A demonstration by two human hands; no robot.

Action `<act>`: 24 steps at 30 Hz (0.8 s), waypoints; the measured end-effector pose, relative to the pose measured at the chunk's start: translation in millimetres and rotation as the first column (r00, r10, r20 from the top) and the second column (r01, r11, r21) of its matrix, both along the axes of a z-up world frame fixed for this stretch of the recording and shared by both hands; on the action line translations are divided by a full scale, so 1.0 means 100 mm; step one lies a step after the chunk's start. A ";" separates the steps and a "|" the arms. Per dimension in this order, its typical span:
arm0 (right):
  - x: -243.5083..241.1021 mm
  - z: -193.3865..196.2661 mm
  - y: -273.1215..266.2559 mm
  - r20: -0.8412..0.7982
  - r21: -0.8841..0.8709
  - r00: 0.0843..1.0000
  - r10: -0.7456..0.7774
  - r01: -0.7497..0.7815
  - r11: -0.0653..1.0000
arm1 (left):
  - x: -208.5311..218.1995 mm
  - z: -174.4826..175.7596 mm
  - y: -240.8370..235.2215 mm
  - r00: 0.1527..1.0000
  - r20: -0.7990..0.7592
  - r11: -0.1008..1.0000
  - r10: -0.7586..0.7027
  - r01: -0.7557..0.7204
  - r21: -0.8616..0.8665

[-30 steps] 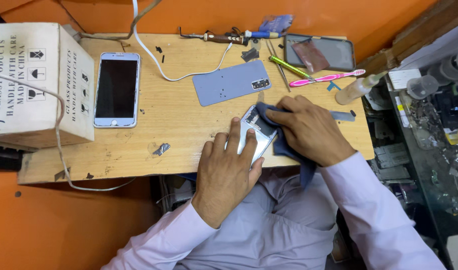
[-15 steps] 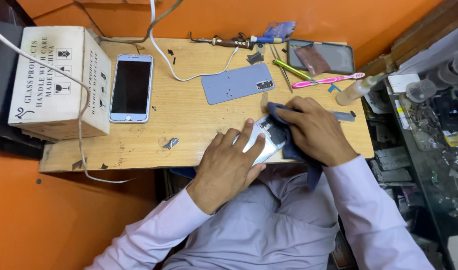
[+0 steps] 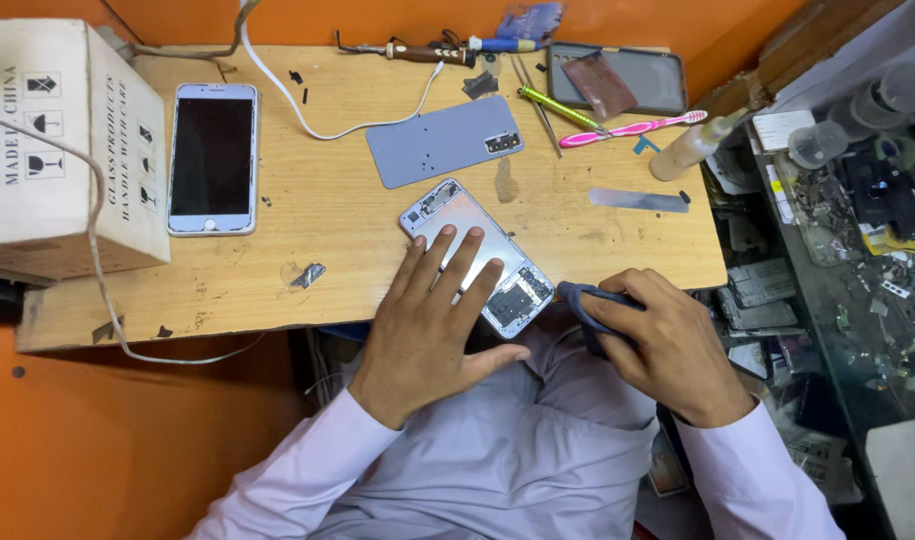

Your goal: The person wipes the back of a disassembled smartphone with a cloth, then uses a screwdriver to remove screws and separate the back cover. The person detaches internal components including the battery and circuit boards, placing them on the workbench.

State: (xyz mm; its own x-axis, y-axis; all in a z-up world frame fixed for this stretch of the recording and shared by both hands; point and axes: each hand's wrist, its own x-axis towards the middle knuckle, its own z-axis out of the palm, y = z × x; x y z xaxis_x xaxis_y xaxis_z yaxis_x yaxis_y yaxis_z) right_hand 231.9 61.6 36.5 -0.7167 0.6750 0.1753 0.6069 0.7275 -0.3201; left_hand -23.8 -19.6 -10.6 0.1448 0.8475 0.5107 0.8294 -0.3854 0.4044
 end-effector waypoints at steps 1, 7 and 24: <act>-0.02 0.01 -0.02 0.028 0.023 1.000 0.005 -0.006 1.000 | 0.05 -0.04 0.00 1.000 -0.009 1.000 0.030 -0.030 0.001; -0.17 0.14 -0.10 0.153 0.144 0.988 0.000 -0.022 0.989 | 0.20 -0.18 0.10 0.990 -0.033 0.988 0.140 -0.137 0.075; -0.47 0.43 0.04 0.235 0.056 0.969 0.079 -0.095 0.994 | 0.17 -0.17 0.12 0.986 -0.084 0.987 0.147 -0.141 0.075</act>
